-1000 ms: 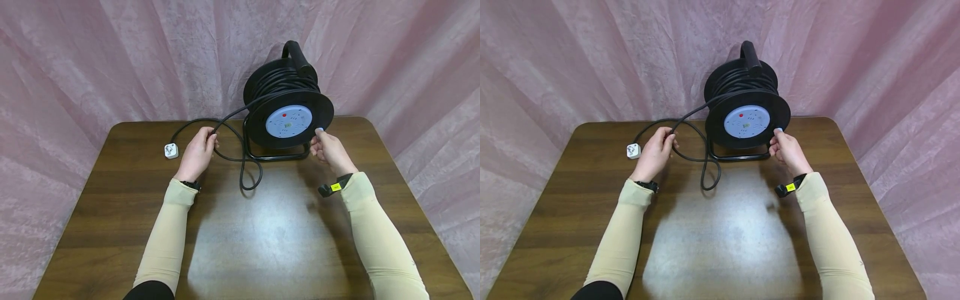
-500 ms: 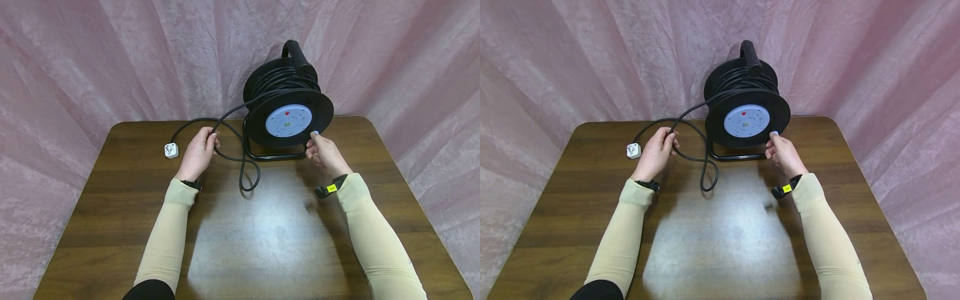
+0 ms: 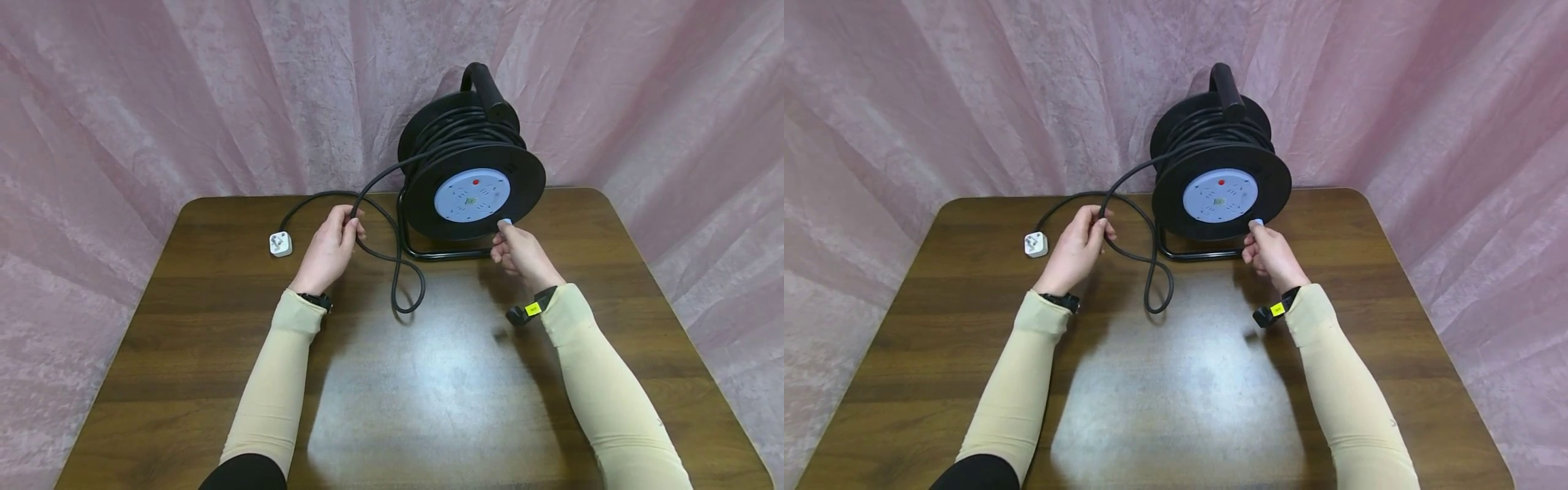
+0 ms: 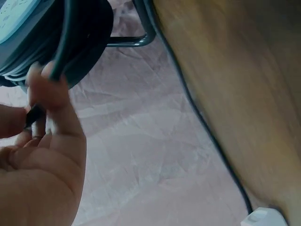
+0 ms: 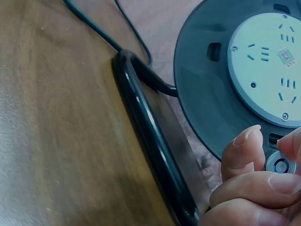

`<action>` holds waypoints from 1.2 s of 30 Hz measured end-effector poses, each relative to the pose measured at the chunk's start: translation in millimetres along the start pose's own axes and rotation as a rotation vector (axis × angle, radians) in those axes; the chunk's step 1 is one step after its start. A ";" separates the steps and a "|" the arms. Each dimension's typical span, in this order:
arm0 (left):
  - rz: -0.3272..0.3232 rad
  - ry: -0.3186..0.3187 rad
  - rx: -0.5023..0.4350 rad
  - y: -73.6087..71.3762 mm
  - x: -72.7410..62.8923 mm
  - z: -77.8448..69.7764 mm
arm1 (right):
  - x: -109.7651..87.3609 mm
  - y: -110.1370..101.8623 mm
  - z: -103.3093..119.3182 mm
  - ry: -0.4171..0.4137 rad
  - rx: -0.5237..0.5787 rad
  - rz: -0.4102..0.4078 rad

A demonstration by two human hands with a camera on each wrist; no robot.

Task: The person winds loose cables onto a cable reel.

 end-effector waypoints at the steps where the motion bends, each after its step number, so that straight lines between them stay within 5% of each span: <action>1: -0.013 0.002 0.012 -0.6 0.0 0.3 | 0.7 1.0 -1.1 0.003 0.003 0.006; 19: 0.079 -0.082 -0.182 4.4 0.1 4.5 | 12.0 24.4 -17.6 0.018 0.051 0.056; 36: 0.092 -0.139 -0.219 2.4 -1.4 8.0 | 19.2 49.1 -22.7 0.023 0.072 0.060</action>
Point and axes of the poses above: each hand's wrist, its own x-axis towards the middle knuckle, its own y-axis out of the palm, z = x × y, the point moved 4 cm from there along x, towards the middle knuckle, and after that the axes turned 1 degree about y, right-handed, at the moved point
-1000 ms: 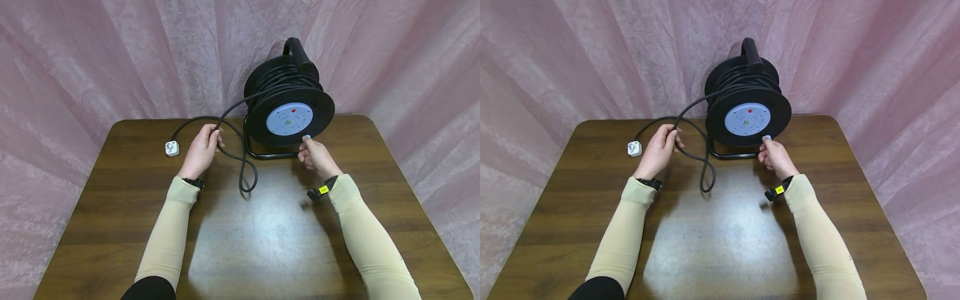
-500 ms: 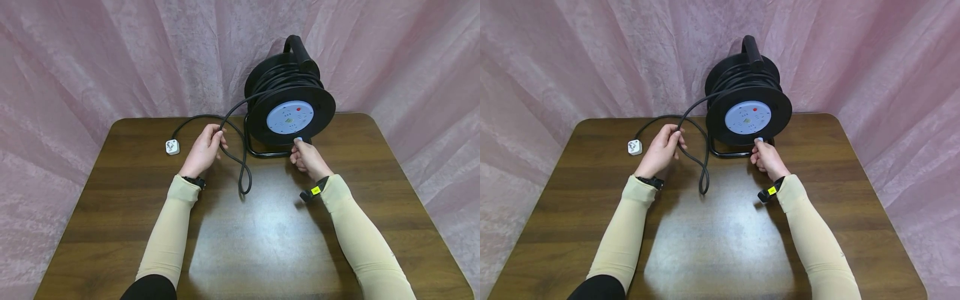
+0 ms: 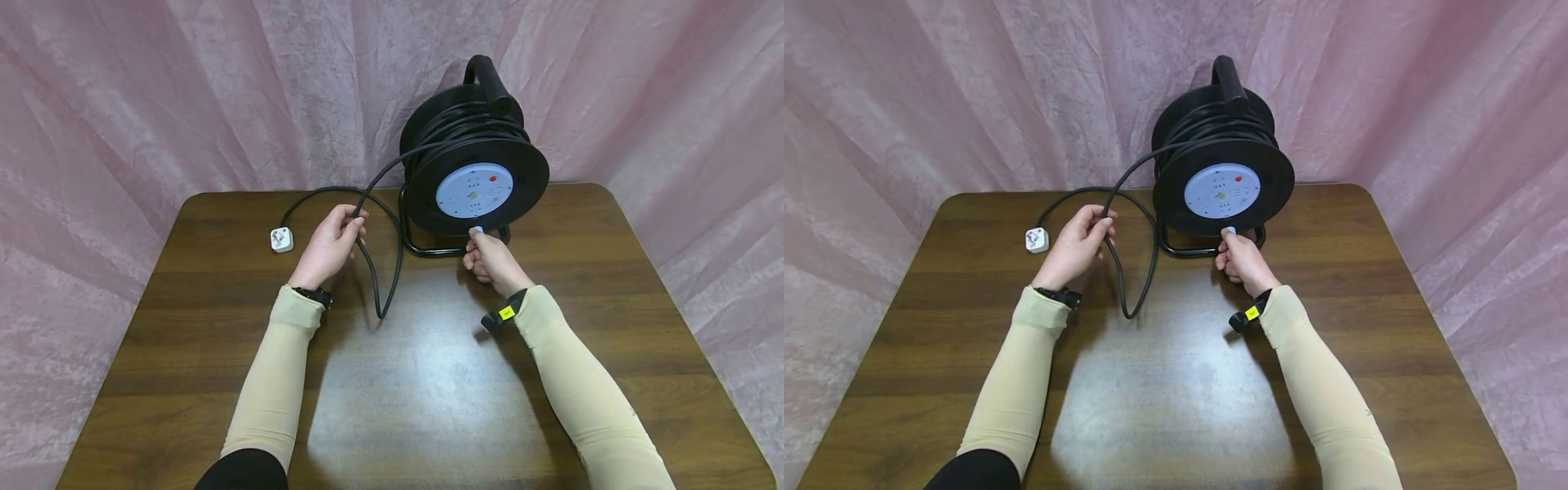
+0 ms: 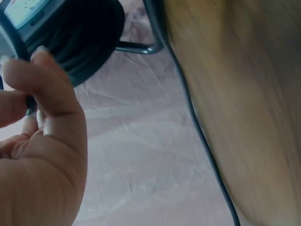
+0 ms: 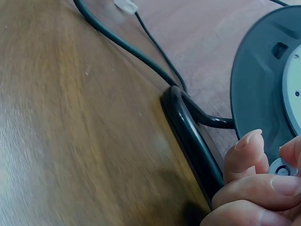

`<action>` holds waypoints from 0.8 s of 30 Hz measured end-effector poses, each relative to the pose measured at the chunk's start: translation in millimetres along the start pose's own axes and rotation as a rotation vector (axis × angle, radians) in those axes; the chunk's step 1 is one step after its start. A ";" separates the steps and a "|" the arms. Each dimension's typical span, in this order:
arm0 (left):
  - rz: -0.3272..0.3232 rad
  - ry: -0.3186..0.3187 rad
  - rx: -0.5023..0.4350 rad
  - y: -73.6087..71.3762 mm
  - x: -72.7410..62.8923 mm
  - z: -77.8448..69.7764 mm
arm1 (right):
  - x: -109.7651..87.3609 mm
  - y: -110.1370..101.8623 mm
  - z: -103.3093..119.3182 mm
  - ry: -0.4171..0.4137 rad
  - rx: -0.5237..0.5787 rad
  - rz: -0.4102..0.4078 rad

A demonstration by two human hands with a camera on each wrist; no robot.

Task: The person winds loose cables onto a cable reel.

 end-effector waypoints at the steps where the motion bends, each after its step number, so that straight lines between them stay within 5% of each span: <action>1: 0.013 -0.003 -0.016 0.7 -0.1 -0.6 | 0.4 2.2 -0.2 0.001 0.001 0.002; 11: 0.100 -0.042 -0.157 8.5 -2.3 -6.9 | 2.0 17.0 -2.2 0.000 0.008 0.014; 24: 0.058 -0.086 -0.341 1.3 -2.8 -6.9 | 3.0 25.2 -2.4 0.005 0.002 0.012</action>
Point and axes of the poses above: each hand's wrist, its own x-axis towards the middle knuckle, its own y-axis out of the palm, z = x × y, the point moved 4 cm from there along x, towards the middle knuckle, and after that the axes turned 1 degree about y, right-handed, at the moved point
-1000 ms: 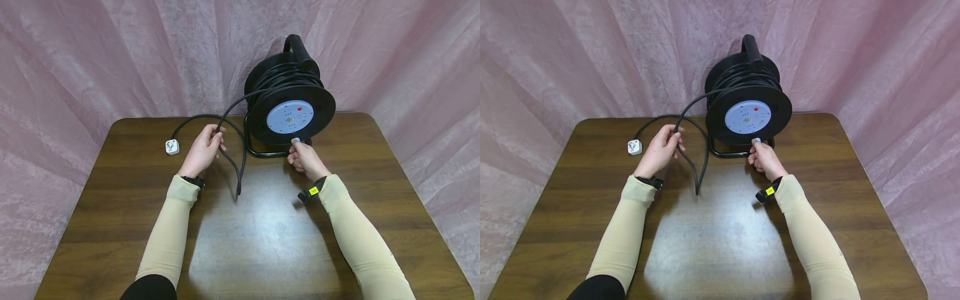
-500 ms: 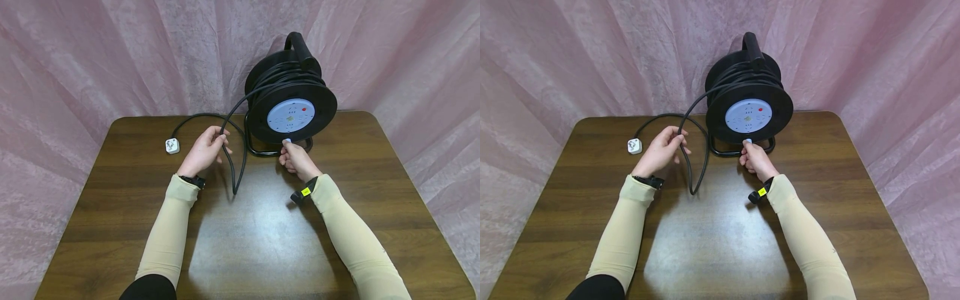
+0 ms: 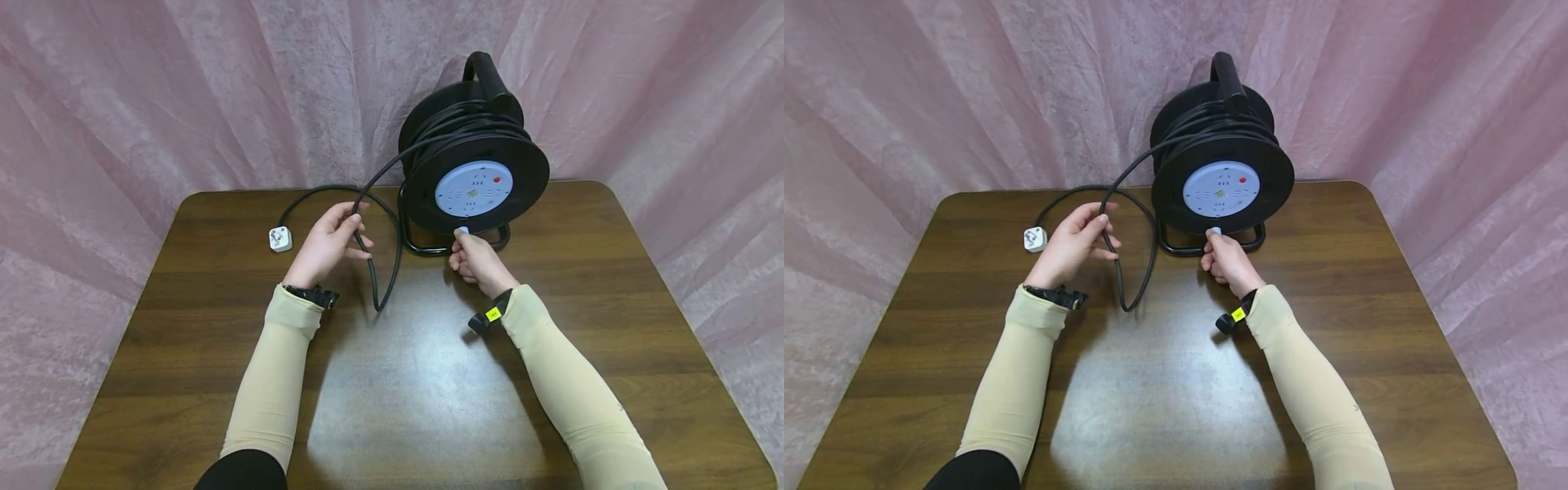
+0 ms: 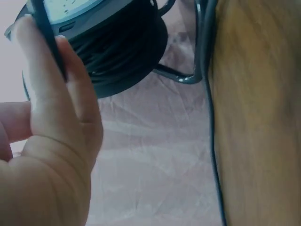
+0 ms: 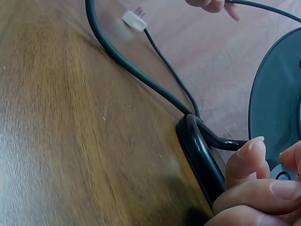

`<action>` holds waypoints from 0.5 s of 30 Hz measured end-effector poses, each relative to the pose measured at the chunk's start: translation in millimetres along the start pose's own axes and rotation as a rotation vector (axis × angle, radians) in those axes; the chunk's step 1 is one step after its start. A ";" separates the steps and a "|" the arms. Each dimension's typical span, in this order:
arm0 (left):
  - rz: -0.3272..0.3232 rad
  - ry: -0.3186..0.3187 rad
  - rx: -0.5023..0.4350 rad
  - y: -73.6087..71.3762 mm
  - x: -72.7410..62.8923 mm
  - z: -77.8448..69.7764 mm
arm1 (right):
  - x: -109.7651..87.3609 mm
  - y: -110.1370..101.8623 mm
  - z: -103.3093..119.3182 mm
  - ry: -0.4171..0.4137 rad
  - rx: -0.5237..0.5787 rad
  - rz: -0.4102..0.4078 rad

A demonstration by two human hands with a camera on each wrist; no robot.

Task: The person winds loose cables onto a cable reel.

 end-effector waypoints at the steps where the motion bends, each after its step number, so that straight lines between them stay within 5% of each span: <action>1: -0.004 -0.005 -0.006 -1.4 -0.4 -0.8 | 0.2 0.7 0.2 0.002 0.000 -0.001; 8: -0.074 -0.005 0.079 -9.1 -2.4 -7.2 | 0.2 5.6 1.8 0.008 -0.011 -0.002; 15: -0.057 0.003 0.209 -8.8 -4.3 -10.4 | 0.5 11.6 2.4 0.001 -0.024 0.007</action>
Point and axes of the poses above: each hand's wrist, its own x-axis towards the middle knuckle, its own y-axis out of the palm, z = x × y, the point moved 4 cm from there along x, towards the middle knuckle, and after that the axes turned 1 degree about y, right-handed, at the moved point
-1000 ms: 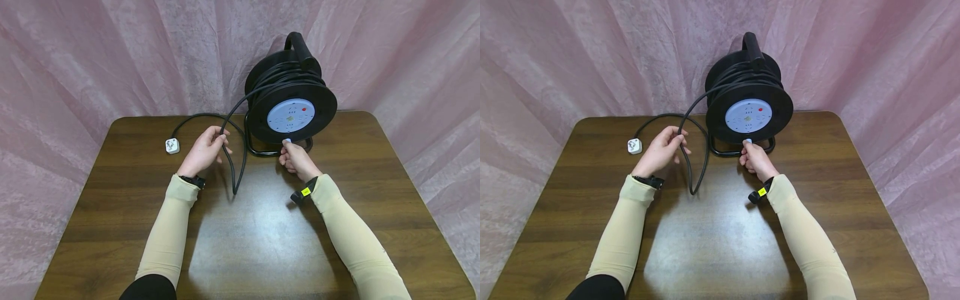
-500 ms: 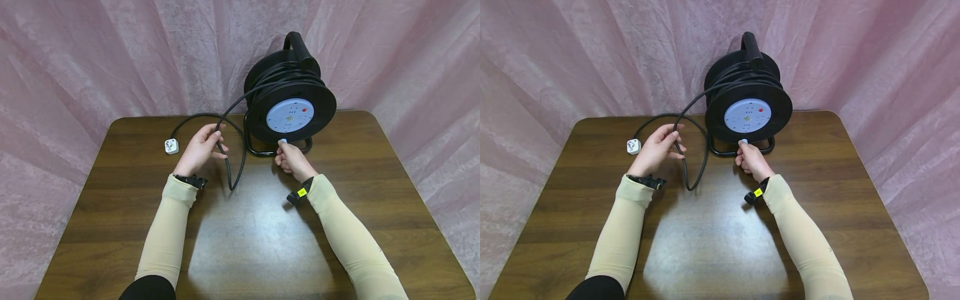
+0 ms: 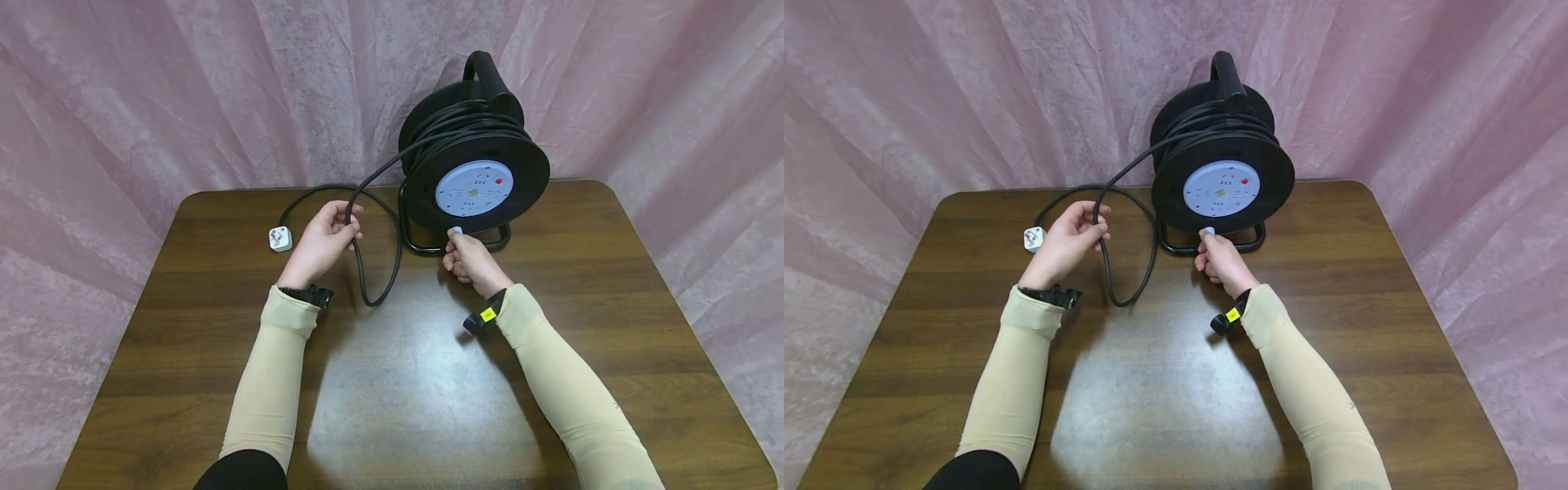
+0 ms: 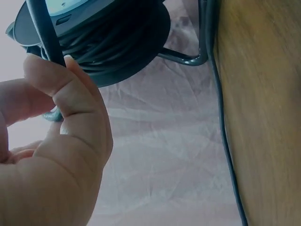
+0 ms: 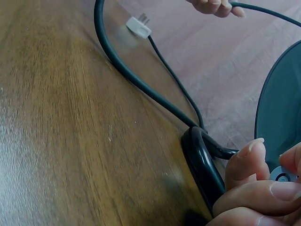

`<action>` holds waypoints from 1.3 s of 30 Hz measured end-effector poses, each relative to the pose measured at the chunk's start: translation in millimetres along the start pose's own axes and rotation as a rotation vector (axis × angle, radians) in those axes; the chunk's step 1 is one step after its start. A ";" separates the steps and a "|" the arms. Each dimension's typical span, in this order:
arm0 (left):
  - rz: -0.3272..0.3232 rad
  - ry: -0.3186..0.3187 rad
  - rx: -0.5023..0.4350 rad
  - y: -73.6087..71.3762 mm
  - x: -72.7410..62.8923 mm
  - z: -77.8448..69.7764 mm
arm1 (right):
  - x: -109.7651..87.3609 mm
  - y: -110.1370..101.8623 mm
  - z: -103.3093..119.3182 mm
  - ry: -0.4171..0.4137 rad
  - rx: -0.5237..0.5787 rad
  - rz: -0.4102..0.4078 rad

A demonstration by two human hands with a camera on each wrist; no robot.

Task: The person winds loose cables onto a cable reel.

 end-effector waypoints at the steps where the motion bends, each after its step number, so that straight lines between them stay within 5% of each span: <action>1: 0.000 -0.001 0.012 -0.5 -0.4 -0.5 | 0.4 0.5 -0.2 0.000 -0.001 0.000; 7: 0.002 -0.053 0.109 -6.1 -4.4 -0.8 | 3.1 2.2 -1.8 -0.002 -0.003 -0.007; 15: 0.017 -0.102 0.091 -13.4 -8.4 -1.2 | 1.7 3.1 -0.7 -0.004 -0.009 0.001; 19: -0.011 -0.118 0.212 -26.1 -13.2 -5.0 | 1.4 3.6 0.1 -0.008 -0.030 0.001; 28: -0.279 0.024 0.642 -40.2 -13.1 -5.0 | -0.1 7.7 1.8 -0.020 -0.093 0.000; 39: -0.274 0.095 0.698 -46.2 -6.6 5.3 | -1.6 21.7 9.6 -0.039 -0.109 0.027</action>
Point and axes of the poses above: each hand's wrist, its own x-axis towards the middle knuckle, its own y-axis out of the palm, z = x × y, the point moved 4 cm from there along x, towards the middle knuckle, and after that the axes turned 1 degree about y, right-handed, at the moved point
